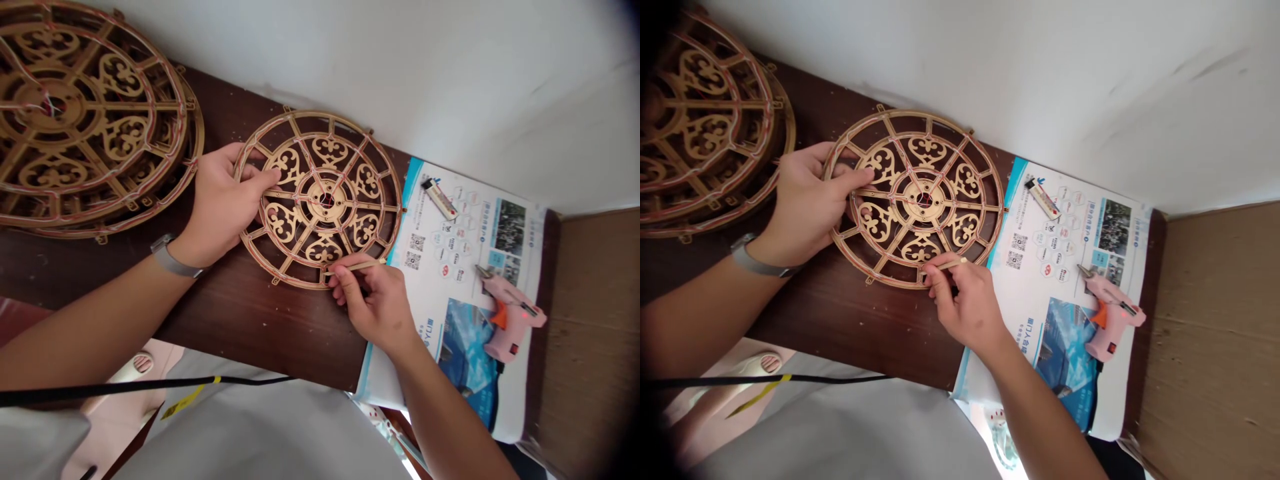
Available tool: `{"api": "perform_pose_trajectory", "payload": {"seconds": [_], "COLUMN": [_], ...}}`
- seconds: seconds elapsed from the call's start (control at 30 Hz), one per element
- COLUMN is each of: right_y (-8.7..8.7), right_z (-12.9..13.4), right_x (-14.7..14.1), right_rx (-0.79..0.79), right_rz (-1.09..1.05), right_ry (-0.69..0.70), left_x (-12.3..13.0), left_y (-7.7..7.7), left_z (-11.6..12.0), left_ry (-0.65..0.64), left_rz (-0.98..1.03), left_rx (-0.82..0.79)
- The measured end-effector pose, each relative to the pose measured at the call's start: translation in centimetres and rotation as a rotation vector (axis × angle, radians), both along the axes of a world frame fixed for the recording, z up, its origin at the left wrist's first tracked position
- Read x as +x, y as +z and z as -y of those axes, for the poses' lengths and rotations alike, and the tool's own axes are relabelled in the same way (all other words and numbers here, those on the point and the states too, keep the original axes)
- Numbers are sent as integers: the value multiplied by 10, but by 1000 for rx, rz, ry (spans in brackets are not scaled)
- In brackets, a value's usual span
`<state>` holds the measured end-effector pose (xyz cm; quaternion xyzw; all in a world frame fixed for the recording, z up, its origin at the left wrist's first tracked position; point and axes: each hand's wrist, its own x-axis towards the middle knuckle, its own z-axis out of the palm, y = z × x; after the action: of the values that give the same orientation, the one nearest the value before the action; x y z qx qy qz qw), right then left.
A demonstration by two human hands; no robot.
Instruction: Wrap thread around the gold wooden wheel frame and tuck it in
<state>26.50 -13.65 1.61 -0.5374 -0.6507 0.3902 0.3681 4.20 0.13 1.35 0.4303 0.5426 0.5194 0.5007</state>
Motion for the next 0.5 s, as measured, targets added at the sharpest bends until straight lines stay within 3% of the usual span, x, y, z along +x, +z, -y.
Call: {"api": "perform_pose_trajectory", "payload": {"seconds": [0.3, 0.5], "right_y": [0, -2], "right_z": [2, 2], "right_x": [0, 0], "right_rx": [-112, 24], "right_rz": [-153, -11], "right_ry": [-50, -16], "left_x": [2, 0], "left_y": [6, 5], "left_z": [0, 1], "left_ry": [-1, -19], "left_rz": [4, 5], "left_rx": [-33, -49]}}
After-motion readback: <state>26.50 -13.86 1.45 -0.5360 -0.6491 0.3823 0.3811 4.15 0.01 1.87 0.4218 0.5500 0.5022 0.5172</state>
